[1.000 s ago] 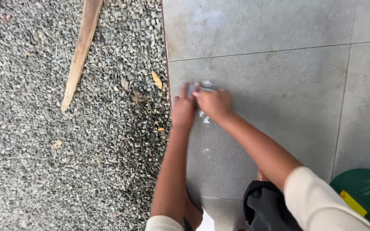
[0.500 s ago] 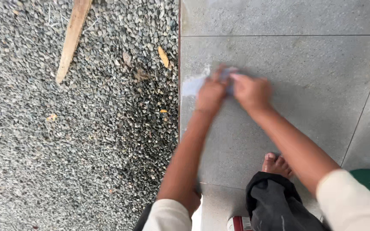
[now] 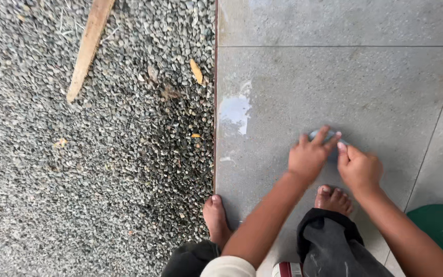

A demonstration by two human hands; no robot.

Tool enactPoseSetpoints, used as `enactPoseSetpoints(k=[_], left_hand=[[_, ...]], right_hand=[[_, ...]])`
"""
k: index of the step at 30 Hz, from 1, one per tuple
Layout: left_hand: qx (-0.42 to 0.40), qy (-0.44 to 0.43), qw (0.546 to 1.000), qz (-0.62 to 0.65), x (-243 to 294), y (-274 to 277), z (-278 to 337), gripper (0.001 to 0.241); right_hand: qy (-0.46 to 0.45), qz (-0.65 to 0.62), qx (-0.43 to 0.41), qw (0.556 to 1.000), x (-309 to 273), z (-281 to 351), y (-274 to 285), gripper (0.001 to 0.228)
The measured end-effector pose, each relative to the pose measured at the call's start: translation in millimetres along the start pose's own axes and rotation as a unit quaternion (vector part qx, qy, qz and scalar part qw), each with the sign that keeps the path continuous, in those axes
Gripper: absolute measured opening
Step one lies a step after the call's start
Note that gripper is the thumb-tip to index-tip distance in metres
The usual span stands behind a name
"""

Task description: The person sands the surface of floor tiles using a sanding block by hand, applying pressure in a repetitive motion while crouching on the floor near a bucket.

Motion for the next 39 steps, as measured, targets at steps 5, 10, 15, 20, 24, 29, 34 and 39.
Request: enactPoseSetpoints(k=[5,10,15,20,24,29,34,39], left_hand=[[-0.066,0.064,0.995,-0.043,-139,28,-38,0.062],[-0.023,0.144,0.989,-0.027,-193,86,0,0.088],[-0.003,0.033,0.999,-0.002,-92,24,12,0.066],[-0.047,-0.015,0.999,0.005,-15,-43,19,0.091],[-0.047,0.041,0.997,-0.05,-111,8,5,0.089],[-0.035,0.135,0.984,-0.108,-216,98,-6,0.088],[-0.035,0.075,0.988,-0.133,-137,44,8,0.061],[-0.047,0.001,0.998,-0.047,-21,-34,31,0.062]], right_hand=[[0.18,-0.088,0.084,0.976,-161,-100,52,0.014],[0.177,-0.08,-0.021,0.981,-244,-136,29,0.035],[0.242,-0.151,-0.145,0.948,-130,-62,49,0.039],[0.167,-0.112,-0.034,0.979,-18,0,8,0.053],[0.21,-0.079,0.043,0.974,-118,-66,5,0.048],[0.154,-0.071,-0.026,0.985,-263,-163,22,0.026],[0.148,-0.123,-0.059,0.979,-171,-83,11,0.034],[0.049,-0.033,-0.069,0.996,-47,13,19,0.042]])
Point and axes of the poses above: each hand's wrist, its own z-axis away from the middle knuckle, its own y-axis out of the back of the hand, x = y × z, the point moved 6 cm from there along -z, towards the middle knuckle, and after that the axes turned 9 degrees about -x, right-handed, at the moved point
